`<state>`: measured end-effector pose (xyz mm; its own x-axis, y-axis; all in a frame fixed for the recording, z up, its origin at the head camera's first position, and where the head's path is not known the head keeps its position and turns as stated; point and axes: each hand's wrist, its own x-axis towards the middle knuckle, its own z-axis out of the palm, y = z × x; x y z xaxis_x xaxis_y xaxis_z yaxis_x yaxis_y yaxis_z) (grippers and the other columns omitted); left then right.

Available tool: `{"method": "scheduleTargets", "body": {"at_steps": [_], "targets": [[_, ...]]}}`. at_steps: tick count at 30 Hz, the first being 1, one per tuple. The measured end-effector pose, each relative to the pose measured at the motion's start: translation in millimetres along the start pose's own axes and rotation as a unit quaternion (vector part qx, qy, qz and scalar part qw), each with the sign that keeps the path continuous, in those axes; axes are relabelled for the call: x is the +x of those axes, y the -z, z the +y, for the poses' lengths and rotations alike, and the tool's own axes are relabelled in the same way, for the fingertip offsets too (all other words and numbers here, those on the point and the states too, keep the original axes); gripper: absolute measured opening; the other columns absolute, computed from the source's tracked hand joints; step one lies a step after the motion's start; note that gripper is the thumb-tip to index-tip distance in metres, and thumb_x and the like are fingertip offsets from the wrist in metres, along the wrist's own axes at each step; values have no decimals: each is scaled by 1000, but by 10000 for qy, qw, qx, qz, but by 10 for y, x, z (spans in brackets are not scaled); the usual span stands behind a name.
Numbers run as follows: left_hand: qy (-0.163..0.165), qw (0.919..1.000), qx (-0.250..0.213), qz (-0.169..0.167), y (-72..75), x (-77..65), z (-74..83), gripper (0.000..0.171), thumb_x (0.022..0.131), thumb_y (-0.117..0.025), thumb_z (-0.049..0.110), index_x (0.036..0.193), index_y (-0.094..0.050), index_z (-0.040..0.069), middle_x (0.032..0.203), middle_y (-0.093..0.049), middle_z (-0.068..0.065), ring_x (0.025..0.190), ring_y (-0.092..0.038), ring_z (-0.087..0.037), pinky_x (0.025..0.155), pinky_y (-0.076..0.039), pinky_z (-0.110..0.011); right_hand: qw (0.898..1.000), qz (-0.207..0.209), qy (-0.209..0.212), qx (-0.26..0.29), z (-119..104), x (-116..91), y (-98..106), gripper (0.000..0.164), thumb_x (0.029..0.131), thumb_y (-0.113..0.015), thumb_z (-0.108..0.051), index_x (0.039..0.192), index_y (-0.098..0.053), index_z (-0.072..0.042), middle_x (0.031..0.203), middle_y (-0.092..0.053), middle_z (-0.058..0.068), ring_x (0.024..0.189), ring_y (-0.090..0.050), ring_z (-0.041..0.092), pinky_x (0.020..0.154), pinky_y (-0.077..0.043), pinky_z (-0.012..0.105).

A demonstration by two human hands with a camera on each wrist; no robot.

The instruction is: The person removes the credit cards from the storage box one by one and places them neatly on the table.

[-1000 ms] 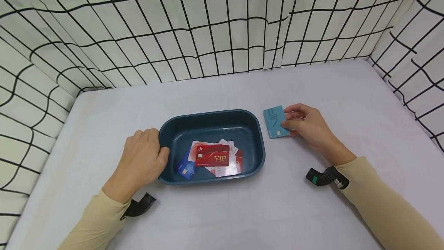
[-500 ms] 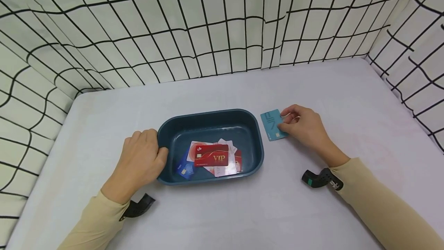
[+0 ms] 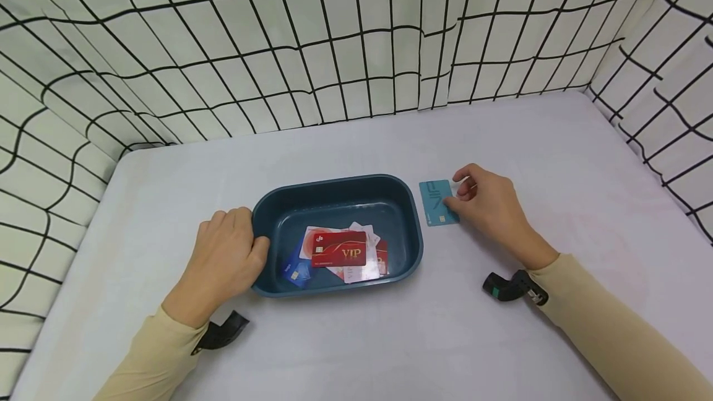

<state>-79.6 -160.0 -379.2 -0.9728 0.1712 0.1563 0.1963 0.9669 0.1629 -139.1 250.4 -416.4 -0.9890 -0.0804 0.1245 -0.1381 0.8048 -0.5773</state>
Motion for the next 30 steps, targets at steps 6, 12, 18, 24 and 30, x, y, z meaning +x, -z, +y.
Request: {"method": "scheduleTargets", "body": {"at_steps": [6,12,18,24,30], "targets": [[4,10000,-15,-16,-7,6,1,17,88,-50,17,81,-48,2,71,-46,-11,72,-42,-29,68,-31,-38,9979,-349,-494,233,95,53,45,34,95,-70,-32,119,-66,-9,94,-73,10,80,-68,17,72,-44,24],[32,10000,-45,-41,-16,2,-6,17,88,-50,17,81,-48,2,71,-46,-12,72,-42,-29,68,-31,-38,9824,-845,-1017,1320,206,125,85,36,103,-59,-32,124,-62,-3,99,-71,11,71,-71,7,71,-54,18],[77,9999,-57,-118,-6,7,-17,16,88,-50,16,82,-47,2,72,-46,-12,72,-42,-29,68,-31,-38,9639,-942,-1301,2122,257,164,78,35,104,-60,-28,124,-60,1,96,-68,1,74,-72,9,74,-59,21],[51,9999,-63,-81,-10,1,-28,15,88,-50,15,80,-46,2,70,-45,-11,71,-41,-29,67,-30,-37,9617,-972,-1198,2268,278,171,65,33,104,-60,-27,122,-60,1,91,-67,-5,74,-70,8,72,-60,22],[36,9999,-92,-102,-9,16,-1,15,88,-50,15,80,-46,3,71,-45,-11,72,-42,-29,68,-30,-38,9579,-1073,-1219,2369,302,140,91,36,103,-60,-29,123,-60,1,89,-67,-5,76,-70,9,72,-60,22]]}}
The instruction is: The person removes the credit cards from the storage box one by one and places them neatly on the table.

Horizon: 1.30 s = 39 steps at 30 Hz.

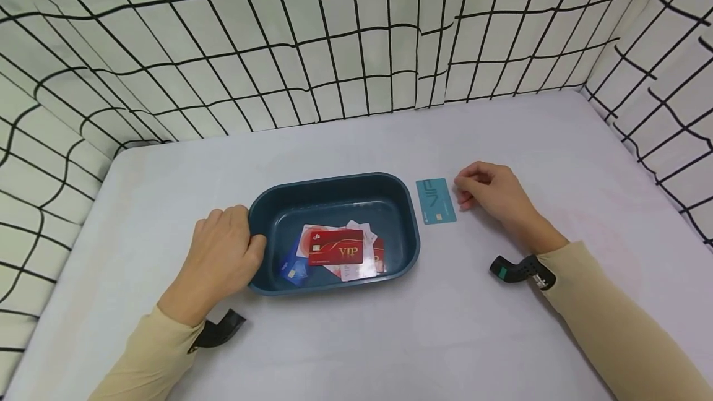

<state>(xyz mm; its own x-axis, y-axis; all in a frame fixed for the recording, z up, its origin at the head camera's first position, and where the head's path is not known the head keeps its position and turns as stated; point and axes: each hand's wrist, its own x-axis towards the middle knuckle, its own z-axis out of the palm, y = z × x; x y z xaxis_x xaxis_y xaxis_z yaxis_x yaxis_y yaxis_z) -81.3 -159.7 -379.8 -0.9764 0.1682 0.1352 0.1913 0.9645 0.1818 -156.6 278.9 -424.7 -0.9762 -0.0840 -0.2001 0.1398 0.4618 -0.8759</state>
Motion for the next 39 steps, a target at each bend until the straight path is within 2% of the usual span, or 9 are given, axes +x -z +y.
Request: {"method": "scheduleTargets", "body": {"at_steps": [5,11,15,20,29,39], "targets": [[-65,10000,11,2,23,19,19,16,88,-49,16,81,-46,3,72,-46,-11,74,-43,-29,70,-32,-39,10000,-25,3,16,-22,-42,20,36,104,-60,-30,123,-60,1,86,-68,-8,75,-69,9,72,-60,23],[-90,9999,133,28,54,14,19,17,88,-51,18,83,-48,2,73,-47,-11,74,-44,-29,70,-34,-39,9991,-59,374,-184,-136,-117,-26,30,104,-58,-26,119,-63,0,87,-69,-8,77,-69,9,71,-61,26],[-125,9997,189,75,49,8,14,18,88,-52,18,84,-49,1,74,-48,-12,77,-46,-30,72,-37,-40,9967,-29,739,-321,-289,-151,-63,27,104,-58,-25,117,-64,-2,90,-69,-4,81,-68,11,71,-60,26],[-59,9997,212,100,26,-10,15,19,89,-53,19,87,-49,0,77,-49,-14,80,-46,-32,73,-37,-42,9934,-56,1053,-460,-554,-198,-145,26,103,-62,-26,115,-66,-3,85,-69,1,78,-67,18,73,-60,28],[-14,9994,240,233,5,-31,2,22,88,-55,20,89,-49,0,80,-49,-15,80,-45,-32,71,-34,-40,9773,-332,1859,-960,-926,-255,-281,12,101,-64,-19,108,-69,-11,83,-68,4,72,-66,19,73,-56,28],[-67,9991,294,281,3,-34,-20,22,88,-55,21,88,-50,0,80,-49,-15,81,-46,-32,72,-36,-41,9682,-779,2163,-992,-1089,-271,-443,9,99,-67,-15,106,-70,-10,88,-71,6,73,-68,16,71,-58,25]]}}
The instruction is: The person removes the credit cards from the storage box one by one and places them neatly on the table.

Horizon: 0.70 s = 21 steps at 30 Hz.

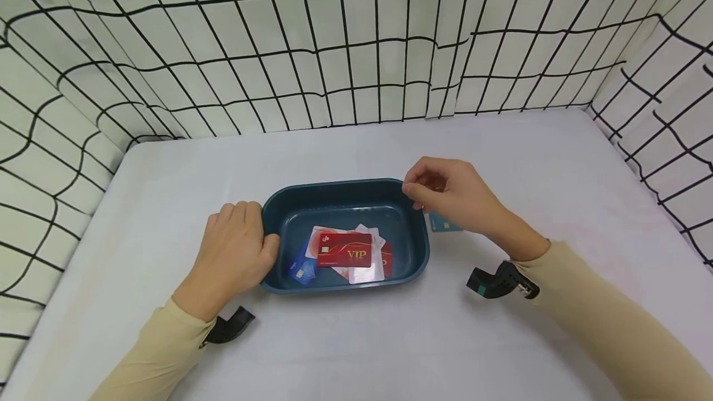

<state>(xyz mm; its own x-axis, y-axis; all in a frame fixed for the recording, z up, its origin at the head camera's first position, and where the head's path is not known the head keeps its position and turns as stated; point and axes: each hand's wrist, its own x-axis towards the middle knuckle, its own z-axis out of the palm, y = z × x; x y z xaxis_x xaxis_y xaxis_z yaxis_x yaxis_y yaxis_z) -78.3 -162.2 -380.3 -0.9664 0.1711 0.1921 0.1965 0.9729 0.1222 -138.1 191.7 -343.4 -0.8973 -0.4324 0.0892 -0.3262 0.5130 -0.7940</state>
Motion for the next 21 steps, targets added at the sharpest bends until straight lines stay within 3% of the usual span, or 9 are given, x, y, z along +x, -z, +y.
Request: {"method": "scheduleTargets", "body": {"at_steps": [7,21], "targets": [[22,10000,-27,-41,5,1,2,22,89,-55,22,89,-50,0,80,-49,-15,81,-45,-32,73,-36,-41,9996,-210,13,192,-79,46,-122,9,98,-68,-15,105,-70,-9,93,-71,15,77,-71,18,73,-61,26],[5,10000,-84,-37,3,3,-1,22,89,-55,21,89,-50,0,80,-49,-14,81,-44,-32,73,-35,-40,9989,-464,92,73,-67,125,-334,5,97,-69,-15,102,-69,-13,89,-71,8,74,-68,15,71,-60,27]]}}
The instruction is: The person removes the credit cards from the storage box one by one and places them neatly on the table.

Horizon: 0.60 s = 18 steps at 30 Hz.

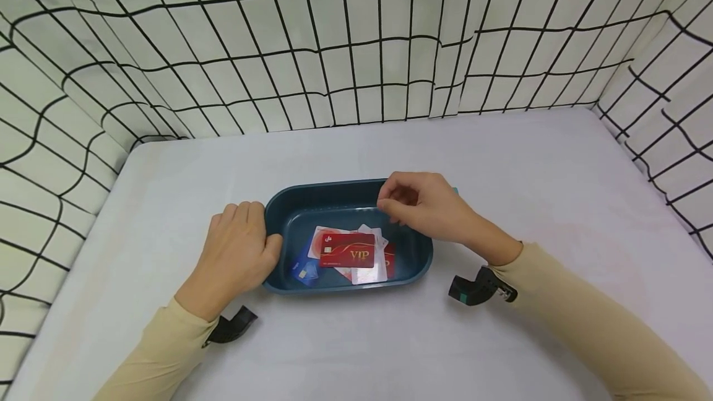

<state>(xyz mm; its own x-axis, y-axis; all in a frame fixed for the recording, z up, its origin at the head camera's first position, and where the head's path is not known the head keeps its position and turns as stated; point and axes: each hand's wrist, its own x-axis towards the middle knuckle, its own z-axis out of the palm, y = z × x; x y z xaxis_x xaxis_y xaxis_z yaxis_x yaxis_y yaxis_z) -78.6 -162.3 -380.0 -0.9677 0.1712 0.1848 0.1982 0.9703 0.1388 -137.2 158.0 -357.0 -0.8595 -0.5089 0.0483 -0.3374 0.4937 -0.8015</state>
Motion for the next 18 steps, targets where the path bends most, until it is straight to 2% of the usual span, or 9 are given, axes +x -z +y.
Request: {"method": "scheduleTargets", "body": {"at_steps": [3,11,18], "targets": [[-10,10000,-1,-1,0,-1,-3,22,89,-55,21,89,-50,0,80,-49,-14,80,-44,-32,73,-35,-40,10000,-50,42,-39,11,20,-39,6,97,-70,-15,102,-69,-13,87,-70,4,73,-68,15,70,-60,27],[-33,10000,-1,25,-6,1,-4,22,89,-55,22,89,-50,0,79,-49,-14,80,-44,-31,72,-34,-40,9997,-184,136,-59,-13,55,-103,8,95,-72,-15,103,-69,-13,90,-73,11,73,-67,13,70,-59,26],[-25,10000,-10,7,-12,2,-7,22,88,-55,22,89,-50,0,79,-50,-14,80,-45,-31,72,-34,-40,9985,-433,317,-44,-40,93,-155,8,96,-71,-15,103,-69,-12,92,-73,5,75,-66,10,72,-58,24]]}}
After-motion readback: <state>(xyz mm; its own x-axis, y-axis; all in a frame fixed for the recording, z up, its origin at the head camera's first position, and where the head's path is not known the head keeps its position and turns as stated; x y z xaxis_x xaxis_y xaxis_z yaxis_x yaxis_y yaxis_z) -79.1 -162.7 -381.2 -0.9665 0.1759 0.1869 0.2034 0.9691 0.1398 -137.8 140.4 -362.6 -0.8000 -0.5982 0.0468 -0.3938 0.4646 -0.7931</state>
